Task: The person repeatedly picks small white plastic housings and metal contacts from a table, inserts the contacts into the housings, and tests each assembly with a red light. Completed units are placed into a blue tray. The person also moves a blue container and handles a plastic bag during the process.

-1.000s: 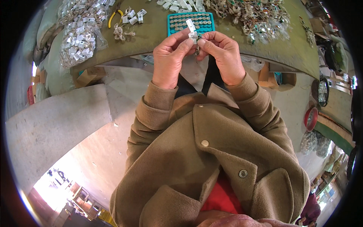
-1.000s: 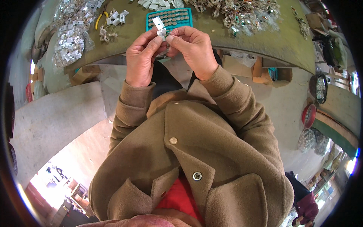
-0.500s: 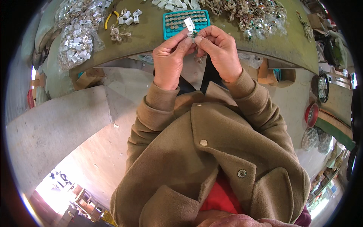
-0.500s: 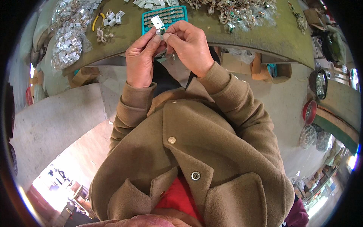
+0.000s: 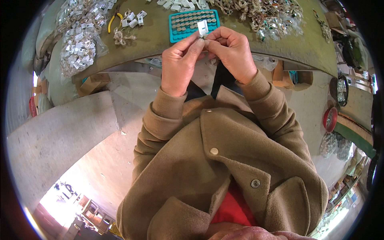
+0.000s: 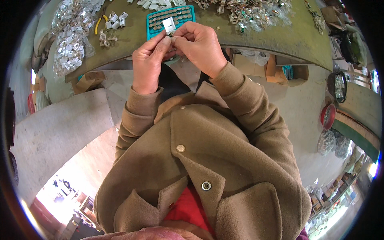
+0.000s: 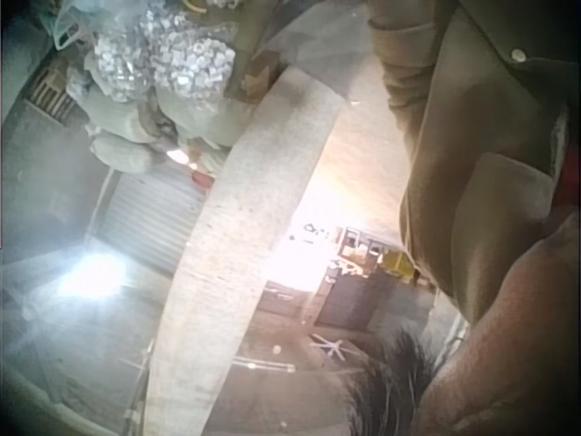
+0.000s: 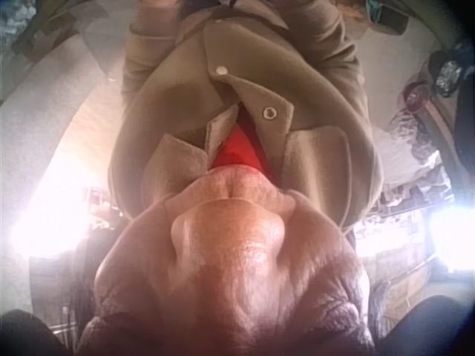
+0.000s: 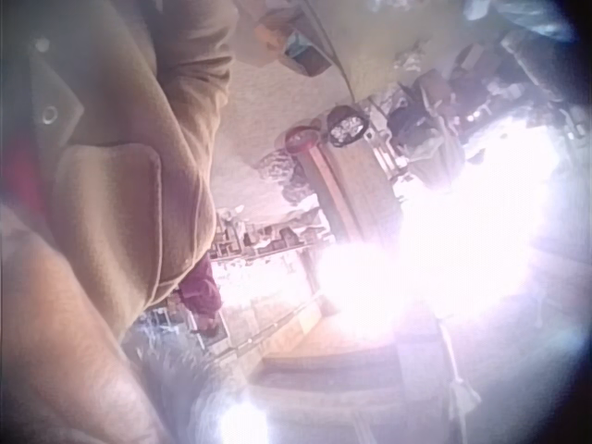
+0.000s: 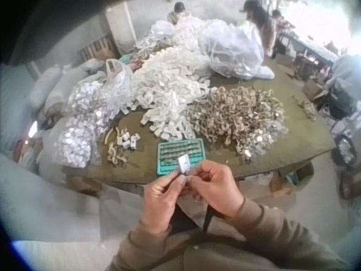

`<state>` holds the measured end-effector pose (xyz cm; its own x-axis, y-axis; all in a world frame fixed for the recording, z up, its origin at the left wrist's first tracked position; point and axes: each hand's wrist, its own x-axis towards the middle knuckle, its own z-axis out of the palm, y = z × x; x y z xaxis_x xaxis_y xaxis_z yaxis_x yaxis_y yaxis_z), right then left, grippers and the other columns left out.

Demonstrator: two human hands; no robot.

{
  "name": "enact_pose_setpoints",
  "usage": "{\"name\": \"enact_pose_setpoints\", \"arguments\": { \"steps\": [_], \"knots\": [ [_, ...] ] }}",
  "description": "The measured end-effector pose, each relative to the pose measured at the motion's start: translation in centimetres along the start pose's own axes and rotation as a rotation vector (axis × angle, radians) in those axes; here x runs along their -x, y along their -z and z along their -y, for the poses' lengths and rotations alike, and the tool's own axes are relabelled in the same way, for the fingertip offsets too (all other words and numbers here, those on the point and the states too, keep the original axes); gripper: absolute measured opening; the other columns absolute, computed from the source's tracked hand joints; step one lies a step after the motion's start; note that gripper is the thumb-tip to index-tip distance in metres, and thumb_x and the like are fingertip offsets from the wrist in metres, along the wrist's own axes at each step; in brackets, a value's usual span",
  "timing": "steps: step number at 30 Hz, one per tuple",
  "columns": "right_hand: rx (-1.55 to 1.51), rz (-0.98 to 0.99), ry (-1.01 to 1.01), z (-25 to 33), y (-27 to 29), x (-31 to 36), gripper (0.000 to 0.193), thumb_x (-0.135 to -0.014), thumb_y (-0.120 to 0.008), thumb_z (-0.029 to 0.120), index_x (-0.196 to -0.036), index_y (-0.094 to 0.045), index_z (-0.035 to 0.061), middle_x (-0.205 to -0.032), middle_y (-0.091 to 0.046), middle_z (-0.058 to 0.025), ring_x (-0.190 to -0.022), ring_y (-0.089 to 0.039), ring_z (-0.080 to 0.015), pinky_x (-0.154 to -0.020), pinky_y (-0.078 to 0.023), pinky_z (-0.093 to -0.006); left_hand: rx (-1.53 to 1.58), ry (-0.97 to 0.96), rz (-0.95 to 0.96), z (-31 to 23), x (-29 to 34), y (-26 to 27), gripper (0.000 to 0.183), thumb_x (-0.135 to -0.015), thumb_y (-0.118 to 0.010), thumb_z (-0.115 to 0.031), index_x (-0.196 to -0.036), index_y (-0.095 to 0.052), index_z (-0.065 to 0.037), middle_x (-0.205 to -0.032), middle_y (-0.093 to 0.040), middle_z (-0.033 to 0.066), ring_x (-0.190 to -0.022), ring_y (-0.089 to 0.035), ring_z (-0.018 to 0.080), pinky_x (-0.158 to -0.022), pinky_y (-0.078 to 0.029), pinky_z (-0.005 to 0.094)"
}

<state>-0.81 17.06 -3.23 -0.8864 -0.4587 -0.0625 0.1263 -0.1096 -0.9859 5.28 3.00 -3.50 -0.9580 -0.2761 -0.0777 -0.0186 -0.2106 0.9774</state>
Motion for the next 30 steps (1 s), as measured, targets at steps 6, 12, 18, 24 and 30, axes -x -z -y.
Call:
{"name": "enact_pose_setpoints", "arguments": {
  "steps": [6,12,18,24,30],
  "knots": [
    [-0.015,0.067,0.022,-0.3,-0.3,0.4,0.011,-0.088,-0.061,0.003,-0.099,-0.061,0.0019,-0.071,-0.059,0.0015,-0.061,-0.052,-0.0035,-0.052,-0.040,-0.0206,0.107,0.189,-0.102,-1.1,0.0,0.5,0.025,-0.091,-0.068,-0.014,-0.109,-0.070,0.003,-0.090,-0.072,0.0058,-0.075,-0.067,0.0100,-0.066,-0.054,0.0215],
    [-0.082,0.005,0.022,-0.2,-0.9,0.6,0.014,-0.087,-0.061,0.002,-0.100,-0.061,0.0037,-0.071,-0.058,0.0032,-0.059,-0.047,-0.0023,-0.050,-0.036,-0.0199,0.051,0.174,-0.144,-1.5,0.3,0.4,0.024,-0.092,-0.064,-0.013,-0.111,-0.068,0.001,-0.086,-0.071,0.0033,-0.065,-0.064,0.0063,-0.050,-0.042,0.0177],
    [-0.191,0.002,-0.039,-0.3,-0.9,0.6,0.008,-0.088,-0.061,0.001,-0.095,-0.060,0.0049,-0.073,-0.058,0.0040,-0.061,-0.046,-0.0004,-0.050,-0.035,-0.0184,0.219,0.228,-0.124,-1.3,0.4,0.6,0.026,-0.095,-0.060,-0.011,-0.116,-0.065,0.001,-0.084,-0.064,-0.0005,-0.053,-0.043,-0.0005,-0.042,-0.031,0.0142],
    [-0.110,-0.001,0.255,-2.0,-1.3,0.4,0.014,-0.086,-0.061,-0.006,-0.094,-0.058,0.0055,-0.081,-0.059,0.0043,-0.067,-0.047,0.0018,-0.055,-0.036,-0.0167,0.530,0.310,-0.028,-1.2,0.3,1.0,0.021,-0.095,-0.058,-0.010,-0.114,-0.065,-0.001,-0.090,-0.068,0.0028,-0.056,-0.042,-0.0025,-0.042,-0.030,0.0139],
    [0.020,-0.005,0.299,-2.2,-0.8,0.3,0.017,-0.087,-0.063,-0.004,-0.100,-0.059,0.0054,-0.079,-0.060,0.0046,-0.067,-0.049,0.0020,-0.056,-0.036,-0.0164,0.853,0.599,-0.091,-0.9,-0.3,1.9,0.031,-0.102,-0.047,-0.010,-0.129,-0.052,0.004,-0.112,-0.064,0.0096,-0.051,-0.045,-0.0044,-0.039,-0.035,0.0102]
  ]
}}
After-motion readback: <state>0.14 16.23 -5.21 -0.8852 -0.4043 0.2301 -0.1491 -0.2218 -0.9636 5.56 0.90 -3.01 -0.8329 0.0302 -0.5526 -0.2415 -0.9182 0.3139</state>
